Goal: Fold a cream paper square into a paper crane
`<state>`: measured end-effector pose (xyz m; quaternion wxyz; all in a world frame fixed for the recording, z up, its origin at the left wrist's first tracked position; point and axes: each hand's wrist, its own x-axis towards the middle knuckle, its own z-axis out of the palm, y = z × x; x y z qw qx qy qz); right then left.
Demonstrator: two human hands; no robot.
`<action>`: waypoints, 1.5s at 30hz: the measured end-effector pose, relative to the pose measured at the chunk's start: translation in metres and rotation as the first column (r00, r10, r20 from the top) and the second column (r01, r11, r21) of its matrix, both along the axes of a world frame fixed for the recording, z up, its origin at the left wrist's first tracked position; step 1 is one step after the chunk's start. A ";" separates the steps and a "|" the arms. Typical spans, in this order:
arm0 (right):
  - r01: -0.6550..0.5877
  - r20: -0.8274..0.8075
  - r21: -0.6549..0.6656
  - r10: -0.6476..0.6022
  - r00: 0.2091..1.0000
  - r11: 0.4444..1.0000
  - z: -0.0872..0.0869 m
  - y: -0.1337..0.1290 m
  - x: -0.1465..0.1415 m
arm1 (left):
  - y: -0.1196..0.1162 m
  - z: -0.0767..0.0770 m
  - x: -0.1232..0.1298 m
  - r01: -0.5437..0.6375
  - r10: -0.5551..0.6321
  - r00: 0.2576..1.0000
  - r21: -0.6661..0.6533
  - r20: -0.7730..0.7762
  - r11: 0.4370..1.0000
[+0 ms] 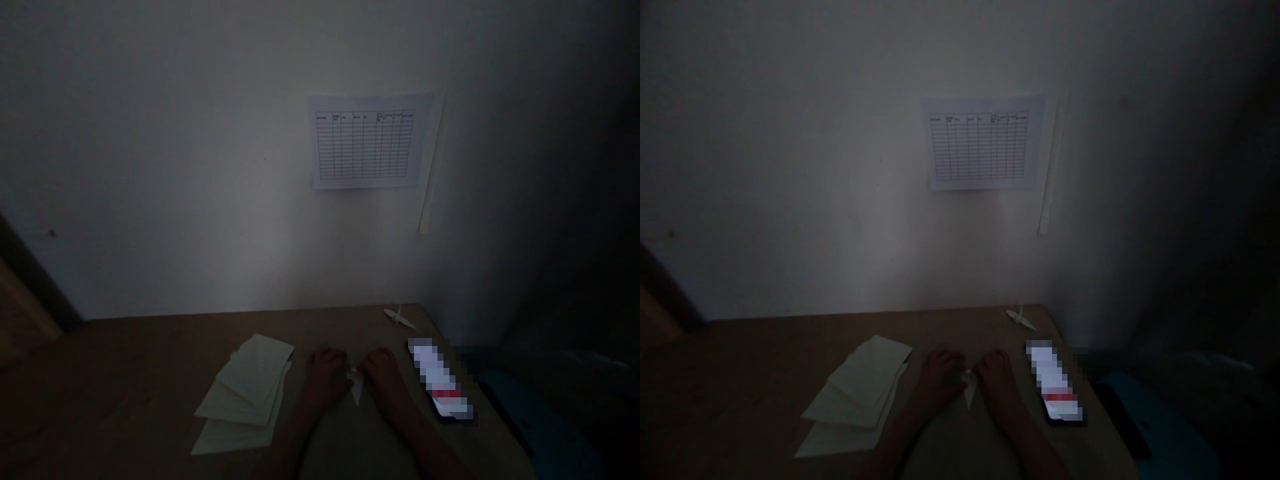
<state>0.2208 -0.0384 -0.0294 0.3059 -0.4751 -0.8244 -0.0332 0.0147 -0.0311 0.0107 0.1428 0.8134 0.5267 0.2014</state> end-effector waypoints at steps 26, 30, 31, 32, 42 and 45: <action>0.021 -0.059 -0.159 -0.030 0.998 0.987 0.008 0.001 0.001 | -0.003 0.002 0.001 -0.011 0.011 1.000 -0.033 -0.006 0.999; 0.019 -0.038 -0.138 -0.025 0.999 0.990 0.010 0.001 -0.001 | -0.001 0.003 0.001 -0.010 0.009 1.000 -0.039 -0.010 0.999; 0.019 -0.028 -0.133 -0.023 0.999 0.991 0.011 0.001 -0.002 | 0.000 0.003 0.001 -0.009 0.008 1.000 -0.040 -0.013 0.999; 0.020 -0.019 -0.133 -0.022 1.000 0.991 0.012 0.001 -0.002 | 0.000 0.003 0.001 -0.007 0.006 1.000 -0.040 -0.016 0.999; 0.031 0.047 -0.275 -0.019 0.999 0.961 0.020 0.002 0.004 | 0.003 -0.004 0.000 0.009 -0.010 0.998 -0.013 -0.056 1.000; 0.037 0.079 -0.286 -0.015 0.997 0.957 0.020 0.000 0.005 | 0.003 -0.006 -0.002 0.022 -0.021 0.997 0.008 -0.072 1.000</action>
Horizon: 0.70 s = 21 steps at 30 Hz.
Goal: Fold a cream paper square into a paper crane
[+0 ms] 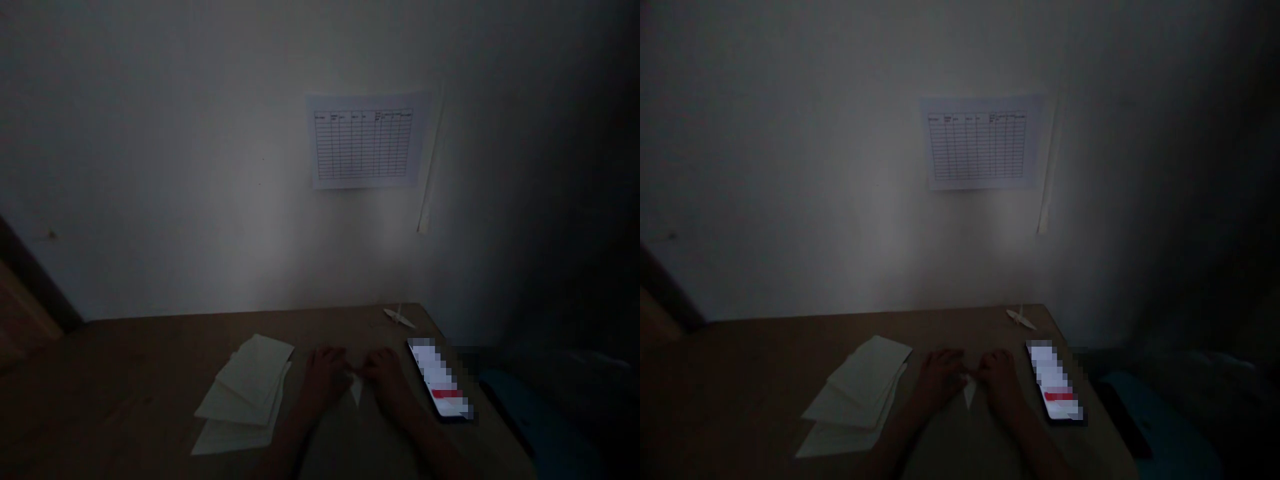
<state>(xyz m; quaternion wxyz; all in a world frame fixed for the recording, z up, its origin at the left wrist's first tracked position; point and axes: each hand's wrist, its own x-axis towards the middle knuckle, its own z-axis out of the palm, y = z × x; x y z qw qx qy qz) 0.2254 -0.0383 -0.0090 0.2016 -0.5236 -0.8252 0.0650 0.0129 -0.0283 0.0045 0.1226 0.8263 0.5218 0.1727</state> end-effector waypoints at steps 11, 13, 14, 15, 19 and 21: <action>0.093 0.004 -0.005 -0.093 0.996 0.996 0.006 0.003 0.004 | -0.005 0.022 0.005 -0.031 0.028 0.997 -0.047 -0.077 0.998; 0.109 0.015 -0.023 -0.108 0.994 0.994 0.006 0.004 0.005 | -0.004 0.020 0.004 -0.035 0.032 0.997 -0.043 -0.073 0.998; 0.120 0.018 -0.032 -0.120 0.993 0.992 0.006 0.005 0.006 | -0.004 0.018 0.004 -0.039 0.036 0.997 -0.043 -0.070 0.998; 0.134 0.018 -0.041 -0.133 0.991 0.990 0.006 0.005 0.006 | -0.004 0.017 0.003 -0.043 0.040 0.997 -0.045 -0.068 0.998; 0.160 0.010 -0.069 -0.160 0.987 0.985 0.006 0.005 0.006 | -0.003 0.015 0.003 -0.067 0.064 0.996 -0.042 -0.063 0.997; 0.168 -0.006 -0.075 -0.169 0.986 0.983 0.007 0.005 0.006 | -0.003 0.015 0.003 -0.085 0.082 0.994 -0.047 -0.068 0.995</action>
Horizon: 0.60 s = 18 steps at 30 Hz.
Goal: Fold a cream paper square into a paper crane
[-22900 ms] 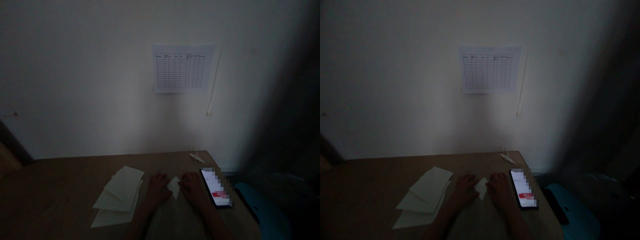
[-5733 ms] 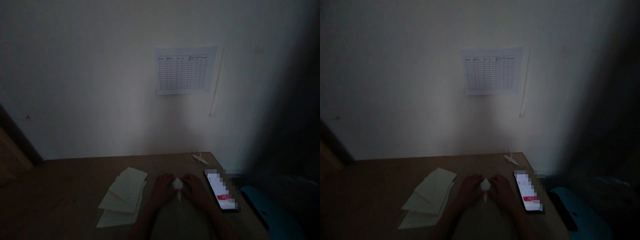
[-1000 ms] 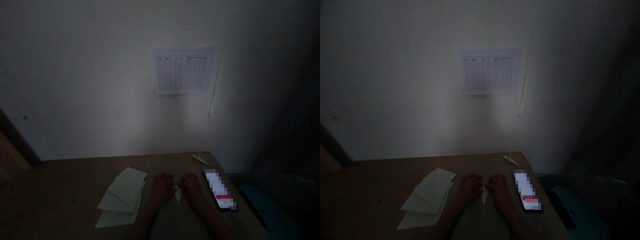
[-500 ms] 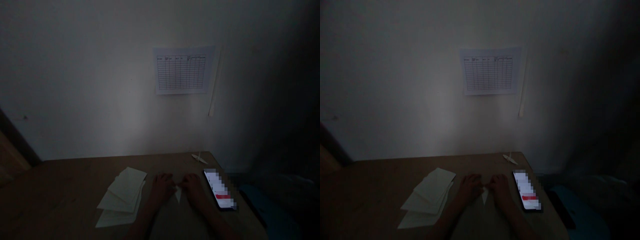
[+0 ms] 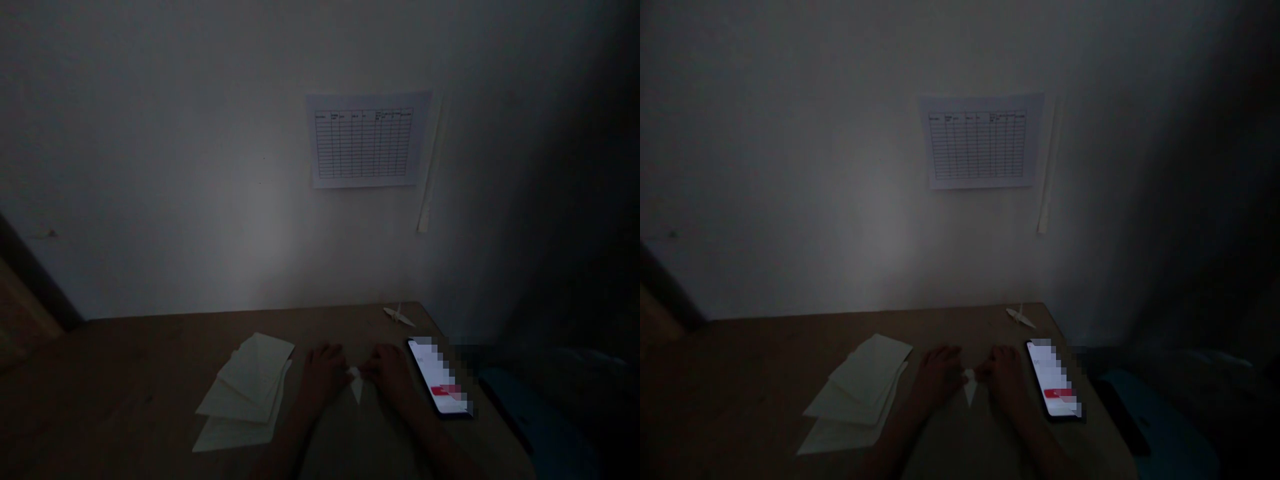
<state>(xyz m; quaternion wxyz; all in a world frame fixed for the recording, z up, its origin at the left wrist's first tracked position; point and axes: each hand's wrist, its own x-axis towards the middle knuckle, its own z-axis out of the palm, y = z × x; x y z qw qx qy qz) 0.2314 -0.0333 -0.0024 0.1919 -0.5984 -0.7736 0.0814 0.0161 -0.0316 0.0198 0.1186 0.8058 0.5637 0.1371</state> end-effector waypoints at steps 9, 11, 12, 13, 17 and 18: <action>0.068 -0.031 0.005 -0.068 0.997 0.998 -0.006 -0.002 0.002 | -0.001 -0.003 0.001 -0.015 0.015 0.999 0.003 -0.028 1.000; 0.069 -0.033 0.019 -0.068 0.997 0.997 -0.008 -0.003 0.002 | -0.001 -0.004 0.001 -0.023 0.023 1.000 0.013 -0.015 1.000; 0.073 -0.037 0.025 -0.073 0.997 0.997 -0.008 -0.004 0.002 | -0.002 -0.005 0.001 -0.024 0.024 1.000 0.020 -0.007 1.000; 0.078 -0.041 0.027 -0.077 0.996 0.997 -0.009 -0.005 0.002 | -0.002 -0.005 0.001 -0.023 0.023 1.000 0.026 0.000 0.999; 0.073 -0.062 0.035 -0.071 0.996 0.997 -0.009 -0.007 0.002 | -0.003 -0.006 0.001 -0.034 0.033 0.999 0.036 0.025 0.999; 0.066 -0.070 0.039 -0.063 0.996 0.997 -0.009 -0.008 0.002 | -0.004 -0.006 0.001 -0.047 0.046 0.998 0.034 0.031 0.998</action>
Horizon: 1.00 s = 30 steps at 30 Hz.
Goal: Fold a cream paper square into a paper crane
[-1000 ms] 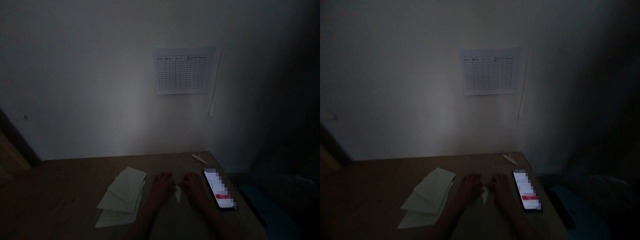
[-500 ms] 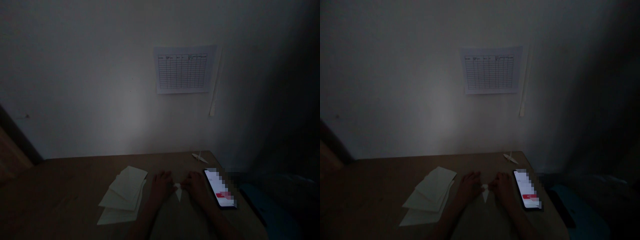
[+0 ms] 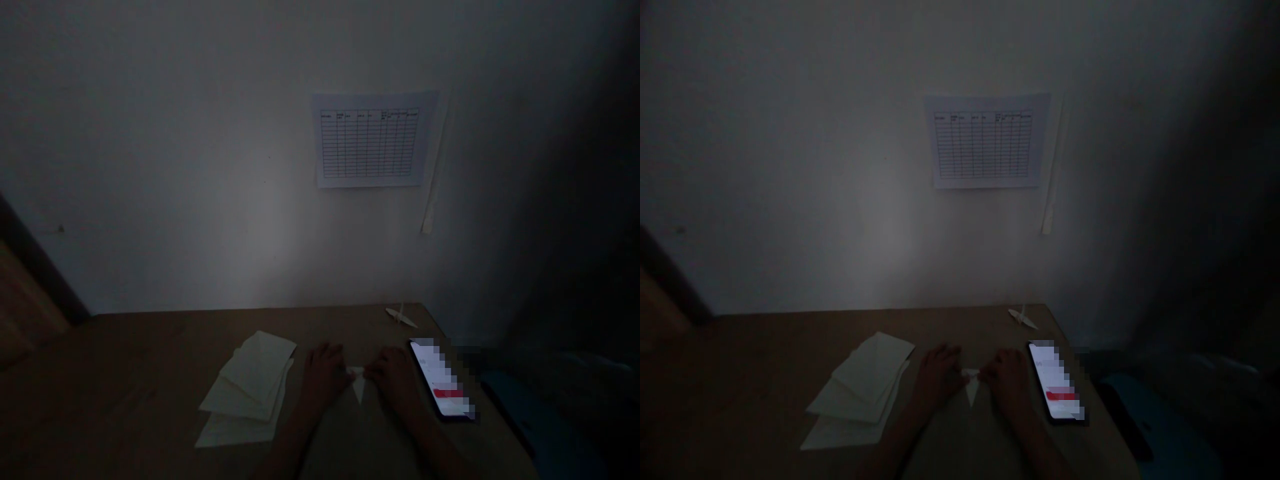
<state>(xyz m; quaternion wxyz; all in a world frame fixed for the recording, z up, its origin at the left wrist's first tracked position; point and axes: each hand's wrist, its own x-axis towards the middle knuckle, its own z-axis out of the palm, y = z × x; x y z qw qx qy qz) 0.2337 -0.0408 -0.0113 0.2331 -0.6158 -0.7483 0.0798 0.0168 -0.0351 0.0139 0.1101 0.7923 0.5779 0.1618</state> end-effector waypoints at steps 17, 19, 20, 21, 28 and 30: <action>-0.138 -0.001 0.053 0.138 0.990 0.989 -0.002 0.001 -0.004 | -0.001 -0.004 -0.001 0.105 -0.105 0.994 0.047 0.018 0.993; -0.140 0.033 0.043 0.139 0.990 0.989 0.002 0.000 -0.005 | 0.000 -0.002 -0.002 0.115 -0.114 0.993 0.062 -0.009 0.991; -0.142 0.050 0.043 0.139 0.989 0.989 0.003 0.000 -0.005 | -0.001 0.000 -0.003 0.119 -0.118 0.993 0.065 -0.022 0.991; -0.142 0.065 0.046 0.139 0.988 0.989 0.005 -0.001 -0.006 | -0.001 0.001 -0.003 0.123 -0.121 0.992 0.065 -0.033 0.990; -0.059 0.095 0.087 0.050 0.994 0.994 0.012 -0.007 -0.009 | -0.004 0.007 -0.004 0.093 -0.090 0.995 0.060 -0.049 0.994; -0.038 0.095 0.093 0.029 0.995 0.995 0.015 -0.008 -0.009 | -0.005 0.008 -0.003 0.065 -0.063 0.997 0.056 -0.047 0.996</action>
